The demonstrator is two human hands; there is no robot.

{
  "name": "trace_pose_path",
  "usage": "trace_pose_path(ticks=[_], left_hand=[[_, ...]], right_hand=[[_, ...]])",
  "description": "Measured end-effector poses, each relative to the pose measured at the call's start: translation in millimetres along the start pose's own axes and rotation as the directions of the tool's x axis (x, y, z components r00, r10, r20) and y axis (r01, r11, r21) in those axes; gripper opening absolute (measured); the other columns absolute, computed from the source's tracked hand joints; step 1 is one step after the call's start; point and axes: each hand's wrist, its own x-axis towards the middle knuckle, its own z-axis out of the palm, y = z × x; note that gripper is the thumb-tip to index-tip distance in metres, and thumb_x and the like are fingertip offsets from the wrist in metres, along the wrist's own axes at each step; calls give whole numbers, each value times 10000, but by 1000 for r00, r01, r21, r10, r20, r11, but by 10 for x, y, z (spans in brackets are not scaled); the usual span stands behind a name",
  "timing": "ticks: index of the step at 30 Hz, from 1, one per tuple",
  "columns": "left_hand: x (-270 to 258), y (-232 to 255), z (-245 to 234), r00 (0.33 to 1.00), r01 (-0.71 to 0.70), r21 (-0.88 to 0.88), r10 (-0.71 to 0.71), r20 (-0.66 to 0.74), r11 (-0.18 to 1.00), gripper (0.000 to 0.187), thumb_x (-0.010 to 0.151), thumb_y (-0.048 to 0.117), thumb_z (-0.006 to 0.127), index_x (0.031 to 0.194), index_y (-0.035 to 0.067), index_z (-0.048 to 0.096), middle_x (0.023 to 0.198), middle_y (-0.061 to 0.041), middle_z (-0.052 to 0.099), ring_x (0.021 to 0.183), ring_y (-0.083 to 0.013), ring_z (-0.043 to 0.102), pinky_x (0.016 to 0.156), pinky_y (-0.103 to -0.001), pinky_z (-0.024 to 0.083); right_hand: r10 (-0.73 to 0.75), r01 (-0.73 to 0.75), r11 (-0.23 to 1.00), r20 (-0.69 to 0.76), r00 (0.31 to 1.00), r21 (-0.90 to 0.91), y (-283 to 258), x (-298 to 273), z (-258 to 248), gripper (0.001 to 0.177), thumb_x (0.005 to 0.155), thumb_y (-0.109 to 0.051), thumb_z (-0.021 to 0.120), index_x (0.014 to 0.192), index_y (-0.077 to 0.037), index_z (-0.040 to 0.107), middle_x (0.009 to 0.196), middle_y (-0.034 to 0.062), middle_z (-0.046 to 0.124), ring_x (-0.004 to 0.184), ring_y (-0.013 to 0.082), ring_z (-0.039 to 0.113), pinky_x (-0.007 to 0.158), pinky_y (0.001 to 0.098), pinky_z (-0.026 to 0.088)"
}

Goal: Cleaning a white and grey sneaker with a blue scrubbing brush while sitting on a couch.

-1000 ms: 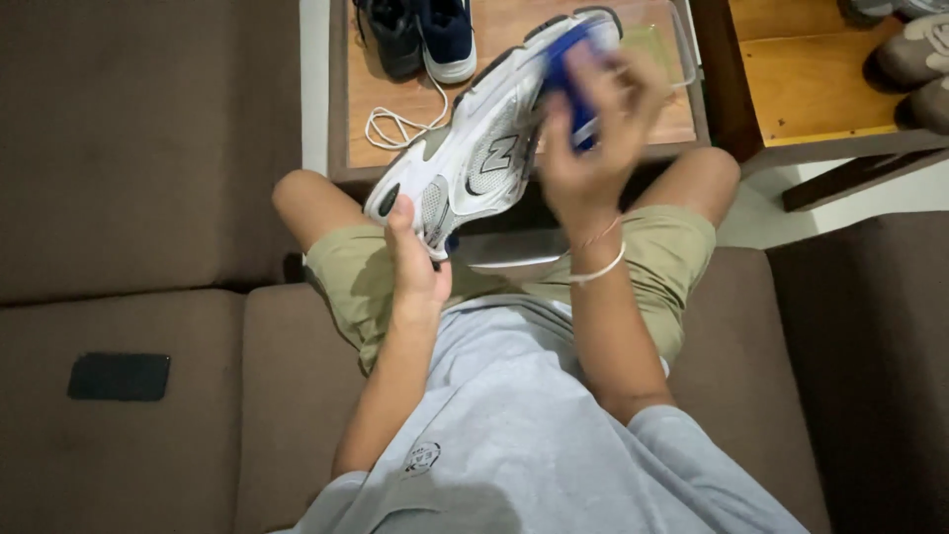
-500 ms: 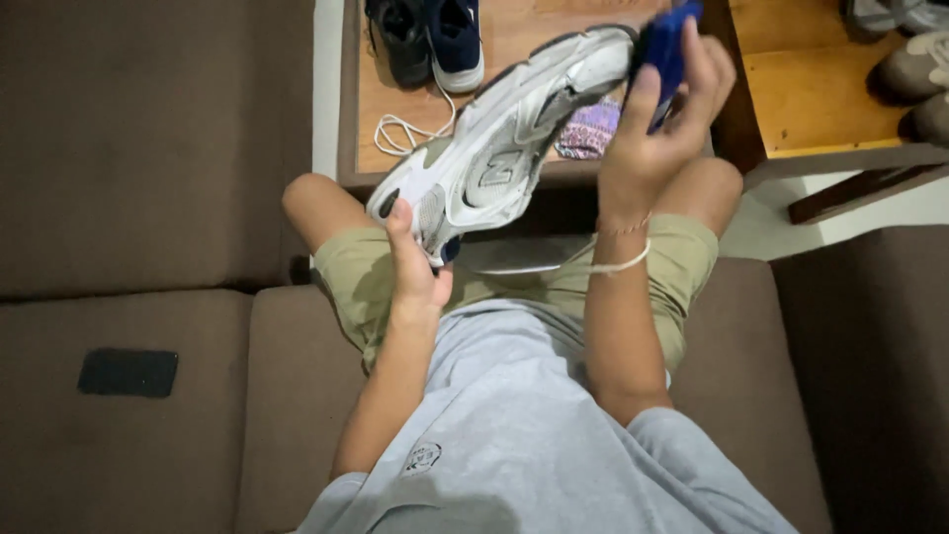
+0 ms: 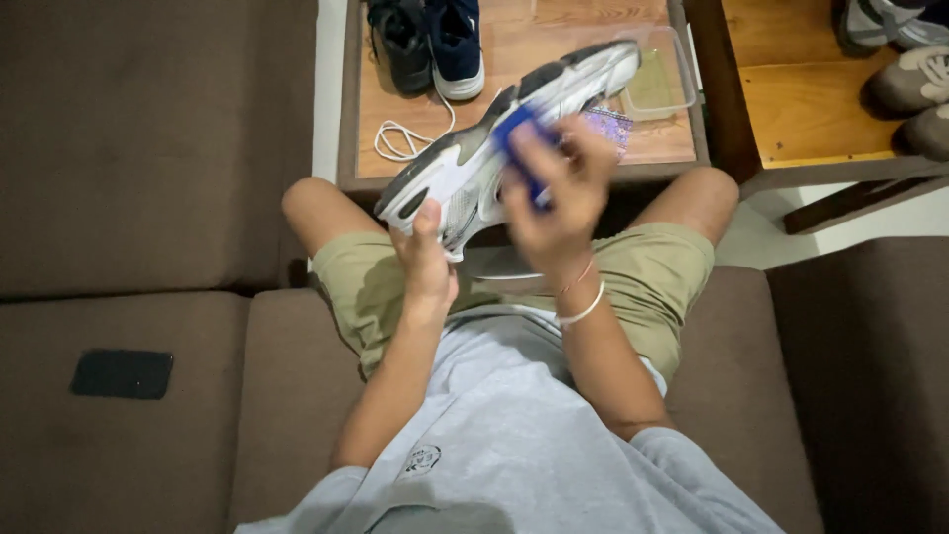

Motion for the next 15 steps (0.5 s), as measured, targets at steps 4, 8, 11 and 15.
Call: trace_pose_path(ticks=[4,8,11,15], left_hand=[[176,-44,-103,974,-214,87,206,92,973,650,963,415,715,1451,45,497,1434,-160,570,1297,-263,569,1078,-455,529],[183,42,-185,962,-262,154,245,117,953,847,837,295,855,1527,41,434,1474,-178,527,1332,-256,527,1110,-499,494],[154,7,-58,964,-245,109,229,137,963,788,859,276,830,1502,15,457,1435,-175,557,1299,-247,534,1084,-503,497],[132,84,-6,971,-216,67,207,121,974,795,896,332,803,1519,10,427,1463,-146,529,1323,-217,521,1121,-492,474]], right_hand=[[-96,92,995,80,992,44,-72,-100,17,260,869,-213,779,1123,-175,815,1135,155,636,960,337,574,883,488,482],[-51,45,995,-66,997,-90,340,119,-168,333,934,-154,735,1262,-102,727,1169,166,546,985,311,521,910,455,446],[-17,15,999,-52,999,-41,109,149,-155,358,950,-135,725,1305,-99,700,1227,169,525,1021,314,510,944,461,441],[-132,133,991,87,988,-9,-127,-95,-68,283,865,-194,816,1145,-155,807,1132,183,623,908,355,556,846,500,467]])
